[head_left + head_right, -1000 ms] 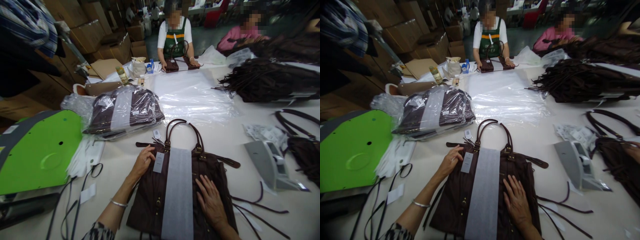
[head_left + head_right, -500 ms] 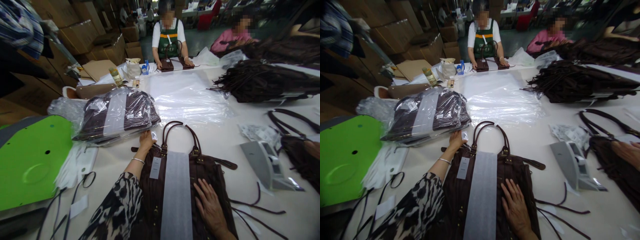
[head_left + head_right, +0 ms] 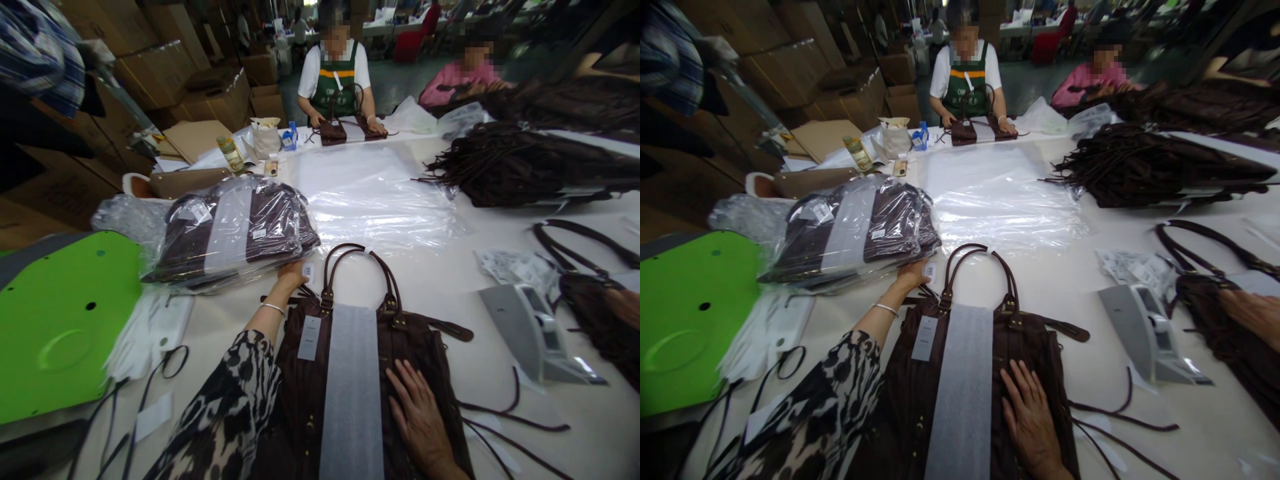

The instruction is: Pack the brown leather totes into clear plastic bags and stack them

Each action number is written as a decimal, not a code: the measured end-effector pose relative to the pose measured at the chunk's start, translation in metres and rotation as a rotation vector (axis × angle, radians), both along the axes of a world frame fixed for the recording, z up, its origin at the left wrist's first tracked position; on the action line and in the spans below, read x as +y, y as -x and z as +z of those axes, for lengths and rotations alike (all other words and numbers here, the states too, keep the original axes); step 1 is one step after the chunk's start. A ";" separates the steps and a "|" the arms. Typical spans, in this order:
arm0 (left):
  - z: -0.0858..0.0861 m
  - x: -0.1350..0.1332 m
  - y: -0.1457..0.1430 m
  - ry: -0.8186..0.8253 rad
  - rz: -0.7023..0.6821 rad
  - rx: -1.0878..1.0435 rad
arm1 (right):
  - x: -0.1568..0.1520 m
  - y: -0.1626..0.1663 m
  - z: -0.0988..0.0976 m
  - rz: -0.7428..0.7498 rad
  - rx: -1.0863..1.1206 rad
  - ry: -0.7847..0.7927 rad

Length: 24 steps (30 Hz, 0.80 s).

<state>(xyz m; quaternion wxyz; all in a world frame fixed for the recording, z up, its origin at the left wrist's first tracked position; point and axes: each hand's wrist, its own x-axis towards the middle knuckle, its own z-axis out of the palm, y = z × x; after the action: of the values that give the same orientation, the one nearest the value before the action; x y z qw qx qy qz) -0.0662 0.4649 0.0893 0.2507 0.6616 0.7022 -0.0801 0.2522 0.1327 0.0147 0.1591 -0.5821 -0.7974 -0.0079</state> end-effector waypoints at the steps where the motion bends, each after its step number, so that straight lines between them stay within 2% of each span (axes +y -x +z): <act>1: 0.001 0.001 0.000 0.003 -0.012 -0.014 | 0.000 0.000 0.000 -0.002 0.000 -0.002; 7: 0.000 0.006 -0.003 0.029 0.001 -0.102 | 0.000 0.000 0.000 -0.005 -0.009 -0.002; 11: -0.002 0.008 -0.002 0.044 0.096 -0.190 | 0.000 0.001 0.001 -0.003 -0.022 -0.014; 15: 0.006 -0.001 0.009 -0.013 0.214 -0.410 | 0.000 0.001 0.001 -0.009 -0.018 -0.022; 19: 0.025 -0.041 0.026 -0.093 0.362 -0.682 | 0.000 0.000 -0.001 -0.001 0.002 -0.010; 24: 0.040 -0.129 0.032 -0.055 0.576 -0.905 | 0.000 0.001 0.002 -0.015 0.054 0.024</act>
<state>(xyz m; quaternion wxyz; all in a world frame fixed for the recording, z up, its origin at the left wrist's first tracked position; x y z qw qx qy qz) -0.0983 0.3364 0.1290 0.5228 0.4170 0.6786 0.3036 0.2513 0.1326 0.0164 0.1735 -0.5900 -0.7884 0.0160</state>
